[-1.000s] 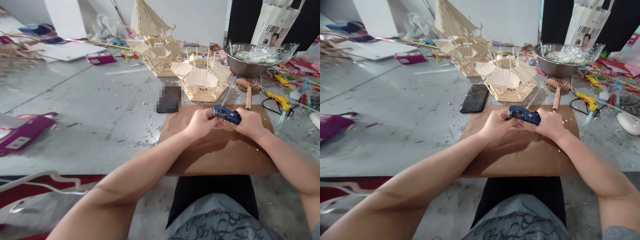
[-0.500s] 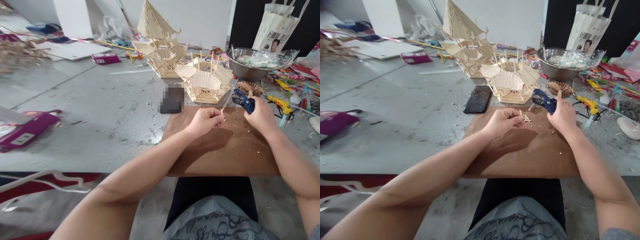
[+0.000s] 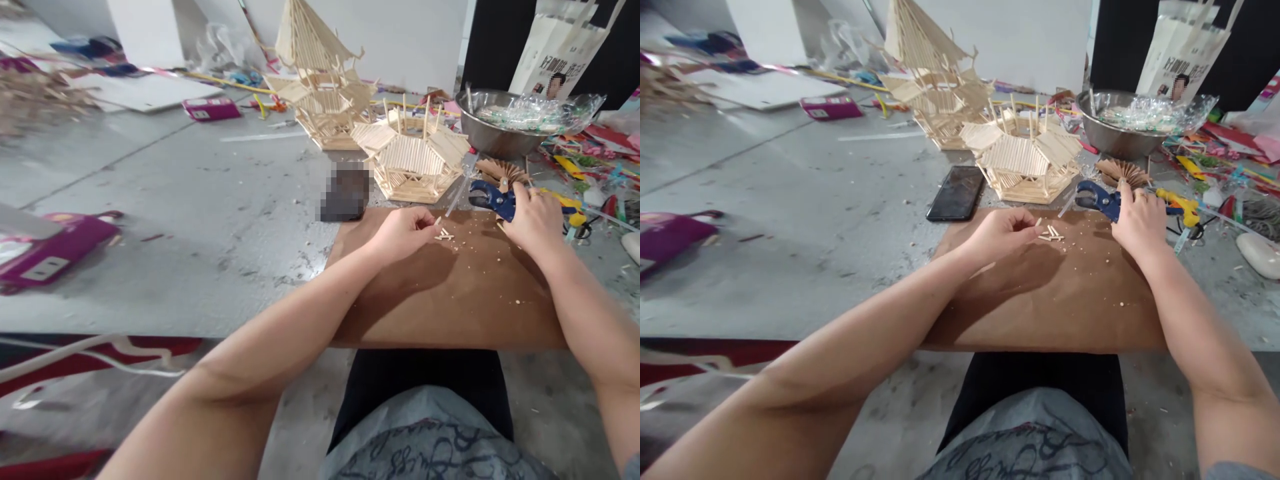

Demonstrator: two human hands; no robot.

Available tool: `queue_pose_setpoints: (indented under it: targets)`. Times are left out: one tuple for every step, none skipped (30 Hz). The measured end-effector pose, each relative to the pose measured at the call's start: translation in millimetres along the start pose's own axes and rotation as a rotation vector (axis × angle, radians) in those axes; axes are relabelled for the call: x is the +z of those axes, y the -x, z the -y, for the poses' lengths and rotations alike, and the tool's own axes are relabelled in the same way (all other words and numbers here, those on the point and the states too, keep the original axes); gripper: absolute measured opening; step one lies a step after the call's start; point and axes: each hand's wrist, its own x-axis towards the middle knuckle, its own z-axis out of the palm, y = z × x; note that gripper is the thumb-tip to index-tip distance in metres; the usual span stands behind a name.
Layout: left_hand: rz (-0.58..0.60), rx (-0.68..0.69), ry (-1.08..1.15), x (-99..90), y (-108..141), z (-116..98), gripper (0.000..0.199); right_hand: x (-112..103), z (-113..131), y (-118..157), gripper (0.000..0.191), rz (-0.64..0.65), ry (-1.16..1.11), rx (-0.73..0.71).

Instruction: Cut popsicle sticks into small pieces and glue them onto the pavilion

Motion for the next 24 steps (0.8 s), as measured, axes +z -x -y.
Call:
queue_pose_setpoints:
  targets:
    - [-0.003,0.019,-0.050,-0.5,-1,1,0.017,2,-1,0,0.067,0.000,-0.006,-0.011]
    - [0.004,0.030,-0.090,-0.9,-1,2,0.017,3,-1,0,0.068,0.013,-0.017,-0.037]
    - [0.018,0.037,-0.122,-1.4,-2,3,0.019,4,-1,0,0.068,0.019,-0.034,-0.061]
    - [0.034,0.043,-0.151,-2.0,-2,4,0.020,4,-2,0,0.068,0.007,-0.054,-0.064]
    - [0.049,0.048,-0.178,-2.8,-3,4,0.022,3,-2,1,0.067,-0.022,-0.074,-0.048]
    - [0.061,0.054,-0.204,-3.6,-3,4,0.022,1,-2,1,0.067,-0.055,-0.092,-0.028]
    - [0.070,0.059,-0.230,-4.6,-3,4,0.022,0,-2,2,0.066,-0.083,-0.106,-0.008]
    - [0.078,0.063,-0.254,-5.6,-3,4,0.022,-1,-3,2,0.066,-0.097,-0.118,0.002]
    - [0.080,0.063,-0.274,-6.6,-4,4,0.021,-2,-2,2,0.065,-0.098,-0.131,0.001]
    - [0.081,0.062,-0.292,-7.6,-4,5,0.019,-3,-2,3,0.064,-0.092,-0.146,-0.004]
    - [0.078,0.061,-0.308,-8.5,-4,6,0.018,-3,-1,3,0.064,-0.086,-0.162,-0.009]
    - [0.072,0.059,-0.324,-9.4,-5,7,0.017,-3,-1,4,0.063,-0.084,-0.177,-0.012]
    - [0.062,0.056,-0.345,-10.3,-5,8,0.016,-3,1,4,0.062,-0.084,-0.191,-0.016]
    - [0.050,0.053,-0.371,-11.1,-6,10,0.015,-3,2,5,0.061,-0.086,-0.201,-0.023]
    - [0.042,0.050,-0.403,-12.1,-8,11,0.014,-2,3,5,0.061,-0.089,-0.209,-0.033]
    - [0.037,0.047,-0.438,-13.1,-9,13,0.013,-2,5,6,0.060,-0.092,-0.215,-0.047]
    - [0.034,0.045,-0.473,-14.3,-10,13,0.013,-1,6,6,0.060,-0.094,-0.221,-0.062]
    - [0.036,0.043,-0.507,-15.6,-11,14,0.014,0,8,7,0.059,-0.094,-0.225,-0.075]
    - [0.034,0.039,-0.537,-17.0,-12,14,0.015,0,9,7,0.059,-0.092,-0.228,-0.085]
    - [0.031,0.035,-0.564,-18.3,-12,13,0.016,1,10,7,0.058,-0.086,-0.229,-0.092]
    - [0.030,0.031,-0.588,-19.5,-12,12,0.017,2,11,8,0.058,-0.077,-0.228,-0.097]
    - [0.031,0.027,-0.608,-20.5,-13,12,0.018,2,12,8,0.057,-0.066,-0.226,-0.098]
    - [0.040,0.024,-0.627,-21.2,-12,11,0.019,3,12,8,0.057,-0.056,-0.223,-0.099]
    - [0.050,0.022,-0.642,-21.7,-12,11,0.020,3,13,8,0.057,-0.049,-0.221,-0.100]
